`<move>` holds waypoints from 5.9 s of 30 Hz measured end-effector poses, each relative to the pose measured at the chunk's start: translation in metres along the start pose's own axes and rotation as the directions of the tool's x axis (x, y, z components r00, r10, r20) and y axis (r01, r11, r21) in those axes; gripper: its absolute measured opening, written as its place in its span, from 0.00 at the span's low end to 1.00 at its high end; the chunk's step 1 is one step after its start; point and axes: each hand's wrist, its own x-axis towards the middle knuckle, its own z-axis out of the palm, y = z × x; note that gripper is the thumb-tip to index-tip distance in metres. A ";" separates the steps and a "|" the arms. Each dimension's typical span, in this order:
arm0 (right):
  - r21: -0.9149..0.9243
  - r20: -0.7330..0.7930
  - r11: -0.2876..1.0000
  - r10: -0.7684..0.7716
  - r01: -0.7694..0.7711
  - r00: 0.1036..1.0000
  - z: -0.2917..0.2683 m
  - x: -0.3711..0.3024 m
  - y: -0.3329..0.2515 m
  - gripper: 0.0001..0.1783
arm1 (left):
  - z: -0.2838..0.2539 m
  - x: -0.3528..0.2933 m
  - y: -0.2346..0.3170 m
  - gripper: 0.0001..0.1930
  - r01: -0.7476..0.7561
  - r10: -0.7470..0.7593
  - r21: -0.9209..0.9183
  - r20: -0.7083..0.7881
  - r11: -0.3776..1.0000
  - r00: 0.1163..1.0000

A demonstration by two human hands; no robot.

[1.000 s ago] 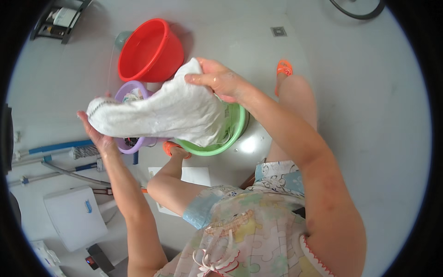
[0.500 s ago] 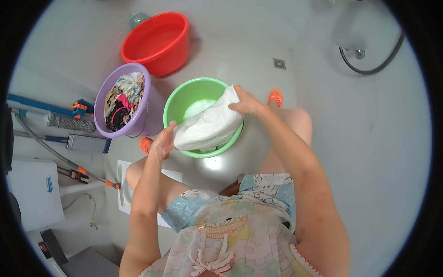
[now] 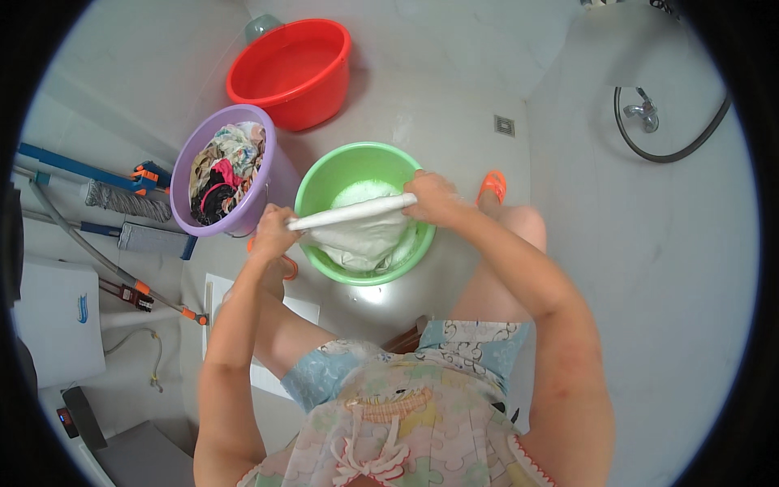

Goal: The person hand-washes a white cloth in a green basin filled with soapy water, repeatedly submerging, scrubbing, and wringing it. After wringing, the cloth is placed into a purple basin containing other wet laundry. The person then stands, retrieves a bottle of liquid from a cabinet, and uses a long-handled brush to scrub the floor around a squat toilet.

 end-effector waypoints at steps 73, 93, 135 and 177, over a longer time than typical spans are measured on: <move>0.760 -0.199 0.639 0.404 -0.120 0.893 0.141 0.181 0.031 0.34 | 0.116 0.072 0.024 0.17 0.328 -0.139 -0.663 0.548 -0.673 0.825; 0.988 0.122 -0.098 0.013 -0.120 0.992 0.094 0.027 0.028 0.30 | 0.120 0.074 -0.024 0.32 0.345 -0.360 -0.929 0.369 -0.131 0.857; 0.299 -0.285 0.952 0.021 0.068 0.958 -0.087 -0.081 -0.025 0.12 | -0.085 -0.002 0.082 0.12 -0.008 -0.056 -0.837 -0.046 0.548 0.997; 0.350 -0.249 0.802 0.577 -0.483 0.778 0.165 0.178 -0.040 0.18 | 0.193 0.096 0.021 0.29 0.361 -0.057 -0.700 0.497 -0.616 0.866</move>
